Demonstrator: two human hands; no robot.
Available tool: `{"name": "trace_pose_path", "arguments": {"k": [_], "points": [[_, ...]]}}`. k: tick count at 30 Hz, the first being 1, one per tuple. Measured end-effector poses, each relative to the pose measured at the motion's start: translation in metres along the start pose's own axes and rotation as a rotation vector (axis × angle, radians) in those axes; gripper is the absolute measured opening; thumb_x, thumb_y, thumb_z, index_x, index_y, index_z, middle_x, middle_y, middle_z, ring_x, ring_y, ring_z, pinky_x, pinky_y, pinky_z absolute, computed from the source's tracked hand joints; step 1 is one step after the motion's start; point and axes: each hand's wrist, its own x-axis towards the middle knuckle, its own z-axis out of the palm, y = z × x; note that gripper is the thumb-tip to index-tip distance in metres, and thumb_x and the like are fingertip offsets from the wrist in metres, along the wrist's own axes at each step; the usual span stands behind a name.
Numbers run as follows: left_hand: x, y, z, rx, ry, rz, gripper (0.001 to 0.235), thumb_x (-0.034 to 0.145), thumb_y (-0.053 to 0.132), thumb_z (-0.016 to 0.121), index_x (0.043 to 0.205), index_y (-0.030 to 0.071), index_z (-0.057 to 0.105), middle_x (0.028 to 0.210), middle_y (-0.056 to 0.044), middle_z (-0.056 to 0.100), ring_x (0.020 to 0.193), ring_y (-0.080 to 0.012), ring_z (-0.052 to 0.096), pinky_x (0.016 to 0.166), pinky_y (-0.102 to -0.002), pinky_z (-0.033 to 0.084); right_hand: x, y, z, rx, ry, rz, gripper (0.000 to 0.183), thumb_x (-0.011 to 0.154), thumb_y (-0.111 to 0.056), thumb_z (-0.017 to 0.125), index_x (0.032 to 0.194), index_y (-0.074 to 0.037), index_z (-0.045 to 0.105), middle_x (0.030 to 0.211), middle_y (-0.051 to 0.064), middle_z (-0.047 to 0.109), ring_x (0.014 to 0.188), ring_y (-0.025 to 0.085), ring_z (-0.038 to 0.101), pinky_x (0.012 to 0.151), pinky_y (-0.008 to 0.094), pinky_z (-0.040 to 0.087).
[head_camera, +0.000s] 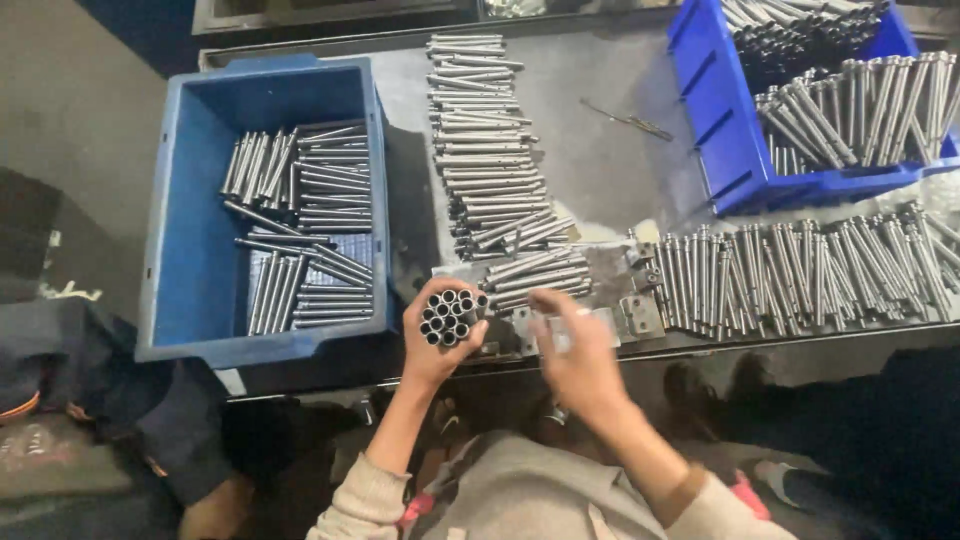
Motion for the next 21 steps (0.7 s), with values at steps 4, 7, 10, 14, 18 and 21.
{"name": "trace_pose_path", "arguments": {"k": [4, 7, 10, 14, 18, 21], "points": [[0.004, 0.009, -0.008, 0.016, 0.006, -0.037, 0.039, 0.064, 0.005, 0.084, 0.101, 0.004, 0.071, 0.084, -0.013, 0.077, 0.082, -0.0185, 0.075, 0.078, -0.036, 0.058, 0.006, 0.014, 0.066, 0.029, -0.143, 0.158, 0.015, 0.097, -0.015, 0.062, 0.109, -0.017, 0.069, 0.086, 0.009, 0.075, 0.085, 0.034, 0.074, 0.077, 0.045, 0.055], [0.005, 0.008, -0.010, -0.055, 0.014, -0.035, 0.033, 0.065, -0.004, 0.079, 0.095, 0.005, 0.068, 0.076, -0.013, 0.076, 0.077, -0.0165, 0.074, 0.074, -0.033, 0.058, 0.003, 0.015, 0.064, 0.048, -0.131, 0.089, 0.006, 0.097, -0.018, 0.062, 0.099, -0.014, 0.066, 0.080, 0.012, 0.073, 0.076, 0.033, 0.071, 0.071, 0.042, 0.054], [0.002, -0.003, -0.012, -0.133, 0.012, -0.035, 0.035, 0.064, 0.002, 0.080, 0.097, 0.004, 0.070, 0.079, -0.014, 0.076, 0.076, -0.0190, 0.074, 0.074, -0.035, 0.060, -0.014, -0.023, 0.060, 0.257, 0.145, 0.108, 0.041, 0.104, -0.040, 0.032, 0.096, -0.017, 0.064, 0.077, 0.006, 0.075, 0.070, 0.018, 0.074, 0.069, 0.032, 0.056], [0.004, -0.006, -0.017, -0.202, -0.051, -0.021, 0.032, 0.074, 0.000, 0.076, 0.103, 0.007, 0.065, 0.090, -0.010, 0.070, 0.083, -0.0185, 0.073, 0.079, -0.033, 0.060, -0.064, -0.056, 0.085, 0.672, 0.025, 0.655, 0.034, 0.110, -0.035, 0.032, 0.096, -0.009, 0.051, 0.058, -0.004, 0.030, 0.040, 0.006, 0.025, 0.033, 0.023, 0.023], [0.002, -0.003, -0.022, -0.253, -0.148, -0.028, 0.030, 0.082, 0.000, 0.073, 0.107, 0.011, 0.059, 0.102, -0.005, 0.064, 0.091, -0.0181, 0.072, 0.088, -0.032, 0.061, -0.085, -0.037, 0.109, 0.887, -0.069, 0.982, 0.040, 0.110, -0.043, 0.044, 0.083, -0.013, 0.041, 0.065, -0.004, 0.018, 0.046, 0.005, 0.013, 0.037, 0.023, 0.007], [0.004, -0.005, -0.022, -0.267, -0.183, -0.008, 0.029, 0.084, 0.003, 0.072, 0.109, 0.010, 0.059, 0.102, -0.005, 0.062, 0.091, -0.0187, 0.071, 0.087, -0.032, 0.062, -0.076, -0.039, 0.097, 1.059, -0.101, 1.186, 0.041, 0.107, -0.050, 0.046, 0.086, -0.015, 0.045, 0.060, -0.005, 0.024, 0.042, 0.005, 0.013, 0.034, 0.022, 0.005]]}}
